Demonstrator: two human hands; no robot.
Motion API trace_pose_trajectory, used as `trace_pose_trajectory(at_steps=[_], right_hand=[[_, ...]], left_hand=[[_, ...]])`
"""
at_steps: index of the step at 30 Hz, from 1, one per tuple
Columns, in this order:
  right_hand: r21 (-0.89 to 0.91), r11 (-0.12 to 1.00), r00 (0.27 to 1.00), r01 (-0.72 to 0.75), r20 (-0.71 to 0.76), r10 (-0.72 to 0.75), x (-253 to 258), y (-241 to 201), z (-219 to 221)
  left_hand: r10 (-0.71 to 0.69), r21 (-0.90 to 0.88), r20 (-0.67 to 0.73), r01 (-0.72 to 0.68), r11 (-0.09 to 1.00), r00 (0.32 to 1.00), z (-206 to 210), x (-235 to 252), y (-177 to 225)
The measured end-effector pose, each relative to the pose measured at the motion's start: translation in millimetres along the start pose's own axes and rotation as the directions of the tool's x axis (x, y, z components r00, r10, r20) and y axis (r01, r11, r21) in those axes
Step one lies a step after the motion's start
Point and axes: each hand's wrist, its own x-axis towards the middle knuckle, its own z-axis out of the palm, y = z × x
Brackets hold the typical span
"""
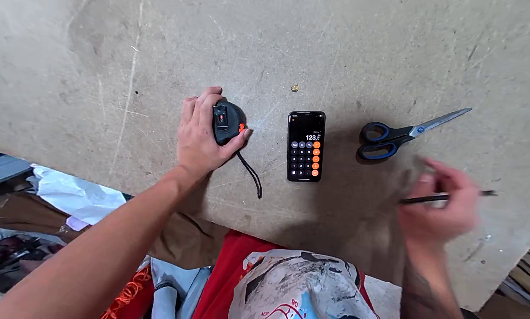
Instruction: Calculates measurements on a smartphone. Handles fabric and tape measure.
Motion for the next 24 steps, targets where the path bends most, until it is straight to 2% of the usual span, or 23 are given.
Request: trace_pose_trajectory(at_steps=[4, 6, 9, 13, 19, 24], right_hand=[[-0.116, 0.958, 0.962, -0.263, -0.109, 0.251, 8.0, 36.9, -24.8], [-0.151, 0.949, 0.960, -0.275, -0.092, 0.264, 6.4, 40.3, -22.4], [-0.204, 0.938, 0.958, -0.281, -0.007, 0.286, -6.1, 42.4, 3.9], [-0.257, 0.923, 0.957, -0.287, -0.041, 0.287, -11.6, 45.0, 18.6], [-0.227, 0.922, 0.949, -0.312, -0.116, 0.293, -9.9, 42.0, 17.2], [-0.283, 0.900, 0.943, -0.330, -0.141, 0.302, -4.2, 35.4, 15.5]], left_hand=[[0.002, 0.018, 0.018, -0.002, 1.000, 1.000, -0.4, -1.3, 0.4], [-0.001, 0.017, 0.025, 0.001, 1.000, 1.000, -0.8, -0.7, 1.5], [0.004, 0.022, 0.016, -0.004, 1.000, 1.000, 0.4, 0.1, -0.2], [0.007, 0.023, 0.016, -0.007, 1.000, 1.000, 0.2, -1.4, -0.9], [0.013, 0.013, 0.019, -0.013, 1.000, 1.000, -0.7, -1.3, -1.8], [0.012, 0.045, 0.026, -0.014, 0.999, 1.000, -2.9, 1.6, -3.0]])
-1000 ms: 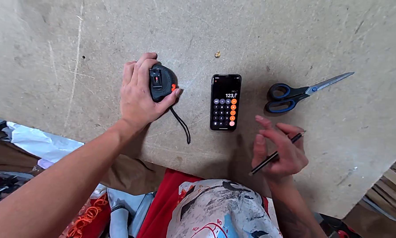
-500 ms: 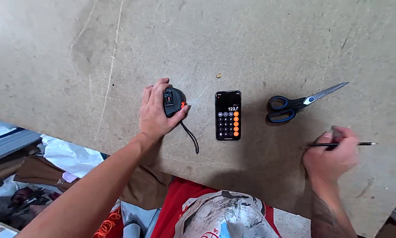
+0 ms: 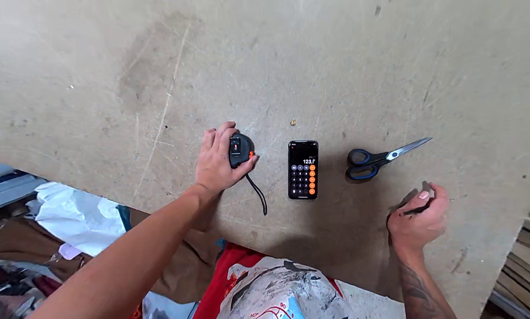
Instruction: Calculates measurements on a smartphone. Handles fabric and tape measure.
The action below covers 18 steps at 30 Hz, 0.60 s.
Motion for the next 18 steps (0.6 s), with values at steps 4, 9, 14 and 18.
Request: trace_pose_trajectory(at_steps=[4, 9, 14, 18], right_hand=[[0.024, 0.998, 0.998, 0.057, -0.006, -0.057, -2.5, 5.1, 0.2], [0.044, 0.998, 0.999, -0.053, -0.002, 0.053, -9.6, -0.4, -7.0], [0.109, 0.993, 0.999, -0.032, -0.023, 0.035, -64.6, 2.4, -14.6], [0.358, 0.932, 0.985, 0.052, 0.134, -0.106, -119.1, -8.0, -44.1]], left_hand=[[-0.021, 0.023, -0.011, 0.021, 1.000, 1.000, 1.9, -3.9, 1.2], [-0.051, -0.036, -0.038, 0.049, 0.998, 0.998, 2.0, -8.8, 1.0], [-0.333, -0.381, -0.062, 0.286, 0.879, 0.941, -18.8, -48.5, 21.8], [-0.545, -0.635, -0.002, 0.420, 0.649, 0.839, -66.2, -152.1, 81.3]])
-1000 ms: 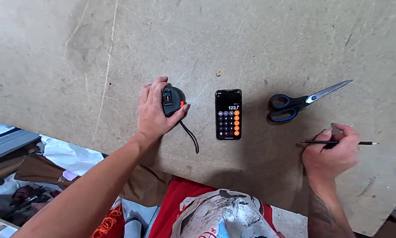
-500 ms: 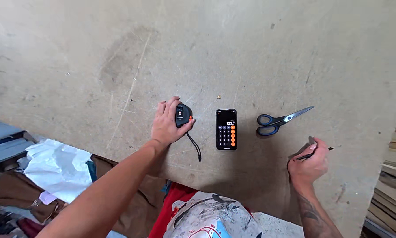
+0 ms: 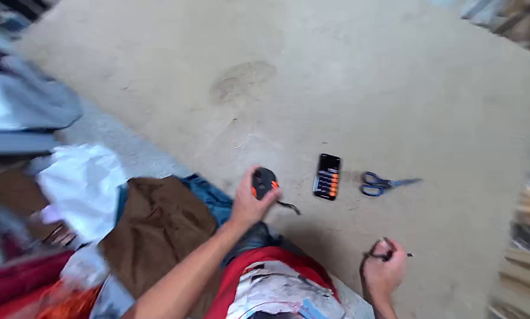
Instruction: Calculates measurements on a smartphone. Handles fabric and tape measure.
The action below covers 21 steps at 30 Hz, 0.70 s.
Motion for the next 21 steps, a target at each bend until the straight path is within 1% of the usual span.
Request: trace_pose_trajectory(at_steps=[1, 2, 3, 4, 5, 6, 8, 9, 10, 11, 12, 14, 16, 17, 18, 19, 20, 21], right_hand=[[0.138, 0.989, 0.995, 0.047, 0.084, -0.059, -10.6, -11.7, -1.6], [0.313, 0.945, 0.969, 0.097, 0.186, -0.161, -18.1, -23.9, 0.3], [0.495, 0.863, 0.909, 0.100, 0.308, -0.282, -24.0, -38.7, 2.4], [0.620, 0.782, 0.798, 0.056, 0.443, -0.408, -29.0, -56.1, 2.7], [0.682, 0.732, 0.643, 0.006, 0.558, -0.525, -32.6, -75.3, 4.5], [0.707, 0.707, 0.464, -0.014, 0.631, -0.622, -36.9, -95.0, 8.6], [0.723, 0.691, 0.130, -0.005, 0.685, -0.716, -55.0, -124.2, 20.4], [0.718, 0.696, -0.019, 0.005, 0.696, -0.718, -68.0, -131.7, 27.2], [0.699, 0.714, -0.149, 0.021, 0.709, -0.690, -80.6, -134.9, 32.7], [0.672, 0.740, -0.252, 0.031, 0.722, -0.645, -91.6, -135.4, 35.6], [0.624, 0.781, -0.321, 0.005, 0.741, -0.590, -99.9, -134.2, 36.2], [0.452, 0.880, -0.388, -0.142, 0.793, -0.470, -107.6, -131.0, 32.6], [0.285, 0.914, -0.466, -0.290, 0.792, -0.395, -104.2, -124.1, 30.0], [0.239, 0.918, -0.497, -0.315, 0.783, -0.374, -100.9, -118.1, 29.6], [0.217, 0.922, -0.520, -0.320, 0.774, -0.362, -97.3, -110.1, 29.0], [0.194, 0.929, -0.528, -0.314, 0.778, -0.341, -93.3, -102.6, 27.7], [0.147, 0.938, -0.520, -0.314, 0.800, -0.299, -88.7, -97.3, 23.8], [0.071, 0.942, -0.519, -0.329, 0.820, -0.243, -83.0, -93.6, 19.3]], left_hand=[[-0.040, -0.026, 0.011, 0.040, 0.999, 0.999, -13.3, -37.6, 0.5], [-0.099, -0.045, 0.027, 0.100, 0.994, 0.995, -24.9, -75.7, -0.9], [-0.174, -0.072, 0.041, 0.177, 0.982, 0.984, -32.8, -113.1, -2.5], [-0.252, -0.117, 0.048, 0.256, 0.960, 0.967, -35.5, -148.3, -2.9], [-0.317, -0.179, 0.043, 0.320, 0.930, 0.947, -33.6, -178.5, -3.2], [-0.364, -0.235, 0.024, 0.359, 0.903, 0.931, -27.9, -204.1, -3.9], [-0.412, -0.289, -0.007, 0.393, 0.873, 0.911, -9.5, -243.3, -2.6], [-0.414, -0.280, -0.003, 0.397, 0.874, 0.910, -0.3, -256.5, 0.3], [-0.395, -0.258, 0.008, 0.383, 0.887, 0.919, 9.2, -265.9, 4.3], [-0.363, -0.245, 0.011, 0.354, 0.903, 0.932, 18.9, -272.4, 9.7], [-0.334, -0.236, 0.011, 0.327, 0.915, 0.943, 27.3, -277.2, 14.9], [-0.312, -0.259, 0.037, 0.311, 0.915, 0.949, 34.0, -290.4, 21.0], [-0.255, -0.337, 0.067, 0.262, 0.904, 0.965, 34.3, -308.4, 18.8], [-0.204, -0.378, 0.071, 0.216, 0.901, 0.976, 37.1, -317.8, 15.5], [-0.158, -0.401, 0.049, 0.164, 0.901, 0.986, 42.3, -327.6, 12.2], [-0.125, -0.406, 0.015, 0.121, 0.906, 0.992, 47.9, -335.3, 7.5], [-0.112, -0.406, -0.023, 0.093, 0.909, 0.993, 53.6, -340.7, 1.2], [-0.129, -0.419, -0.069, 0.089, 0.904, 0.989, 59.5, -344.2, -7.5]])
